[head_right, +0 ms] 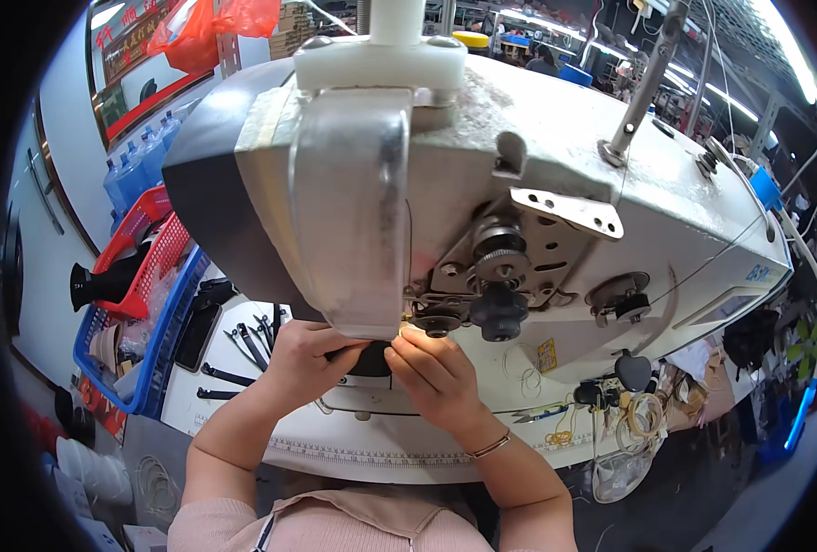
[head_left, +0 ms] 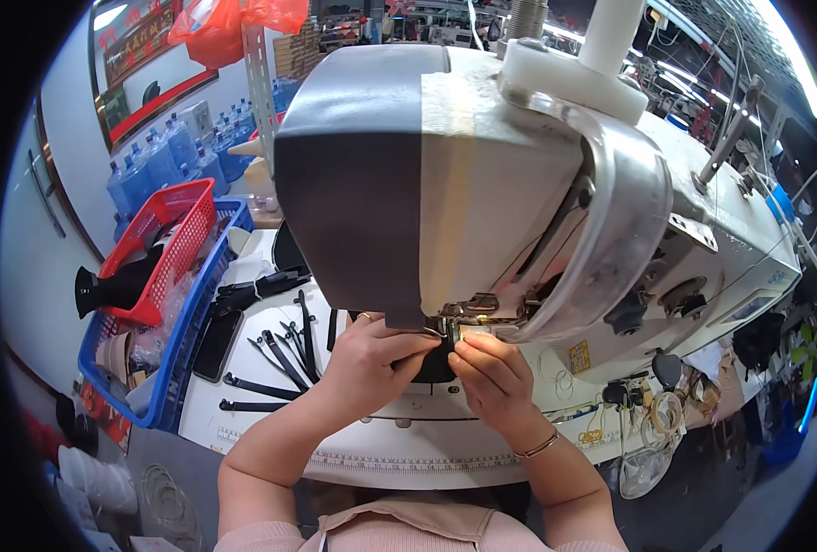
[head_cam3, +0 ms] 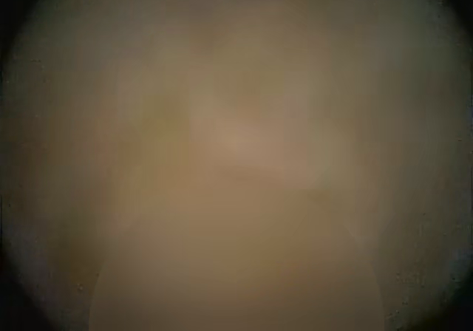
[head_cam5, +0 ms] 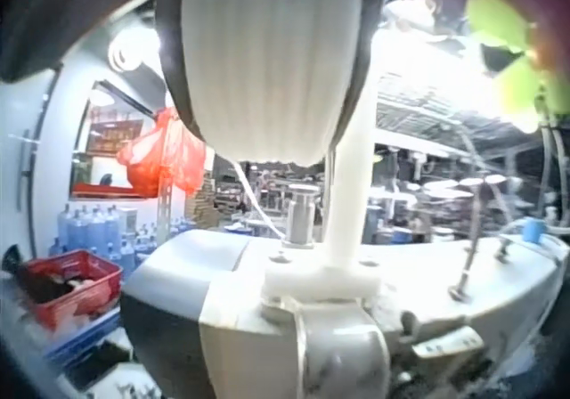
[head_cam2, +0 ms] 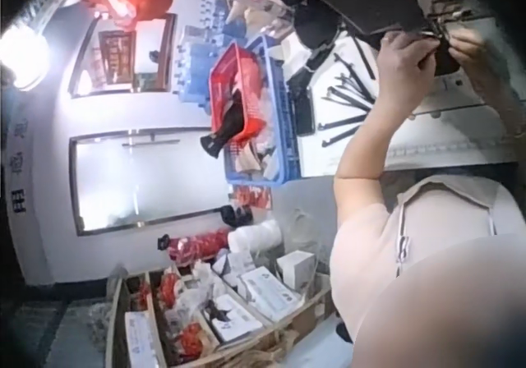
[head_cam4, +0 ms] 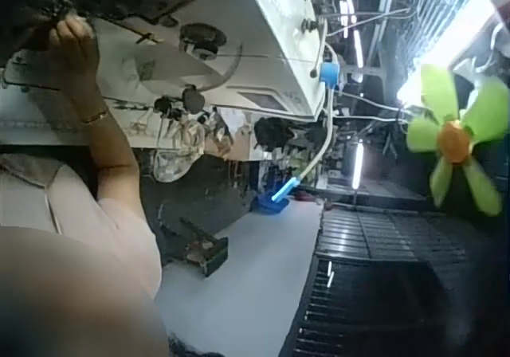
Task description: Stitching the leather upper components of a shoe using an industrial sewing machine.
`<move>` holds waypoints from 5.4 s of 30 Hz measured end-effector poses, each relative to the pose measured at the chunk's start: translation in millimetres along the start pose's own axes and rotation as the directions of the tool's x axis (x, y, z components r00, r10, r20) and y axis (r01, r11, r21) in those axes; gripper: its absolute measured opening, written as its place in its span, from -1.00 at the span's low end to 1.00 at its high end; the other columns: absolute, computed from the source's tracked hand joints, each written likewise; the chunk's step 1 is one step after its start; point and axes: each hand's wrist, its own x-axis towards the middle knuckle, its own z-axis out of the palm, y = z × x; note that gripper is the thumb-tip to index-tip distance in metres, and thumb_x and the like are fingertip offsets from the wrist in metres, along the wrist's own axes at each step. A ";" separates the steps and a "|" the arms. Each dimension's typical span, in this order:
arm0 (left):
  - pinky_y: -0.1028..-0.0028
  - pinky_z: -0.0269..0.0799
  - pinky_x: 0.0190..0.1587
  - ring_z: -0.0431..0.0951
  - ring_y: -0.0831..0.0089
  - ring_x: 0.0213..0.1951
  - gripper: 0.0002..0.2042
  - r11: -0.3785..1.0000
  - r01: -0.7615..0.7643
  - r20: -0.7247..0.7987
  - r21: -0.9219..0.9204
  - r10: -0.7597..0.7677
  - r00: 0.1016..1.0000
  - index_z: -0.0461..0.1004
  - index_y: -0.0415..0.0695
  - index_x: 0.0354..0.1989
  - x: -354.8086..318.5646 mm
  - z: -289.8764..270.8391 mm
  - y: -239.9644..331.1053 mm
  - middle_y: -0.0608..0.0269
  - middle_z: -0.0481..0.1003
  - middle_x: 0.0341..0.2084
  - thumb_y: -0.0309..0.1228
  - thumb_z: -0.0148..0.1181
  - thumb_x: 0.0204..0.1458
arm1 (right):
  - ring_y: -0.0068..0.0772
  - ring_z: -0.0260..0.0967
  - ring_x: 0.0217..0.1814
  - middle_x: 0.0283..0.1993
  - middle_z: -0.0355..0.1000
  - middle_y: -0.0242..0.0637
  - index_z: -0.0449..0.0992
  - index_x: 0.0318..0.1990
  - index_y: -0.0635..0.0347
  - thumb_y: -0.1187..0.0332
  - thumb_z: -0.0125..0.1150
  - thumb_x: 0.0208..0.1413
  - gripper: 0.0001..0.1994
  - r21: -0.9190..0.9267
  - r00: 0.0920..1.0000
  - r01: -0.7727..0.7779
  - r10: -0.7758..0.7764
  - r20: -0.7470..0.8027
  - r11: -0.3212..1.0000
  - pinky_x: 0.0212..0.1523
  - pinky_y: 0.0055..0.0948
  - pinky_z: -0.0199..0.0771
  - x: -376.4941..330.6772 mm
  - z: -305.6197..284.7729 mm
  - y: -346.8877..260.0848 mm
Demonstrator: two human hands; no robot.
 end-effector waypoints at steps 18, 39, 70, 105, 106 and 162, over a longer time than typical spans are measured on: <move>0.35 0.28 -0.12 0.46 0.30 -0.20 -0.76 0.965 -0.105 0.061 0.239 0.093 0.994 0.59 0.05 -0.27 -2.3 -7.1 4.8 0.45 0.54 -0.29 -0.49 0.24 -0.18 | -0.22 0.42 -0.12 -0.23 0.47 -0.28 0.54 -0.31 0.24 0.59 0.22 -0.16 -0.82 0.037 0.995 -0.101 0.101 0.015 0.994 -0.13 -0.27 0.48 7.2 -1.6 -9.8; 0.41 0.38 -0.23 0.47 0.31 -0.25 -0.76 0.963 -0.157 -0.049 0.218 0.172 0.984 0.57 -0.03 -0.29 -3.7 2.3 3.4 0.39 0.53 -0.32 -0.52 0.26 -0.22 | -0.23 0.43 -0.12 -0.22 0.48 -0.29 0.54 -0.32 0.23 0.61 0.21 -0.18 -0.80 0.022 0.991 -0.131 0.131 -0.004 0.991 -0.10 -0.24 0.47 6.3 0.8 -12.0; 0.42 0.26 -0.18 0.46 0.41 -0.20 -0.79 0.945 -0.139 -0.072 0.296 0.167 0.983 0.57 0.02 -0.36 -2.9 5.5 1.5 0.48 0.51 -0.34 -0.50 0.25 -0.25 | -0.26 0.41 -0.13 -0.22 0.47 -0.31 0.53 -0.30 0.22 0.58 0.23 -0.17 -0.79 -0.008 0.990 -0.142 0.143 0.018 0.990 -0.10 -0.26 0.44 9.5 1.8 -12.7; 0.31 0.21 -0.09 0.45 0.31 -0.21 -0.81 0.981 -0.087 -0.217 0.172 0.124 0.968 0.57 -0.06 -0.45 -5.1 20.5 -6.5 0.37 0.53 -0.39 -0.57 0.19 -0.31 | -0.26 0.40 -0.14 -0.21 0.47 -0.30 0.53 -0.30 0.22 0.57 0.25 -0.17 -0.80 -0.046 0.983 -0.166 0.169 0.070 0.985 -0.12 -0.30 0.46 13.4 -1.6 -16.1; 0.31 0.21 -0.09 0.45 0.31 -0.21 -0.81 0.981 -0.087 -0.218 0.172 0.124 0.968 0.57 -0.06 -0.45 -4.8 20.0 -7.3 0.37 0.53 -0.39 -0.57 0.19 -0.31 | -0.27 0.41 -0.14 -0.21 0.47 -0.29 0.53 -0.30 0.23 0.57 0.25 -0.16 -0.80 -0.051 0.984 -0.165 0.168 0.062 0.985 -0.12 -0.31 0.46 13.3 -1.2 -16.2; 0.30 0.29 -0.11 0.47 0.37 -0.34 -0.78 0.904 -0.247 -0.291 0.350 0.356 0.888 0.54 -0.02 -0.49 2.9 27.2 -18.2 0.38 0.52 -0.39 -0.60 0.22 -0.39 | -0.47 0.46 -0.09 -0.08 0.51 -0.34 0.51 -0.01 0.21 0.11 0.29 0.02 -0.55 0.640 0.133 -0.688 0.926 -0.353 0.343 -0.10 -0.50 0.41 -22.7 -441.4 297.1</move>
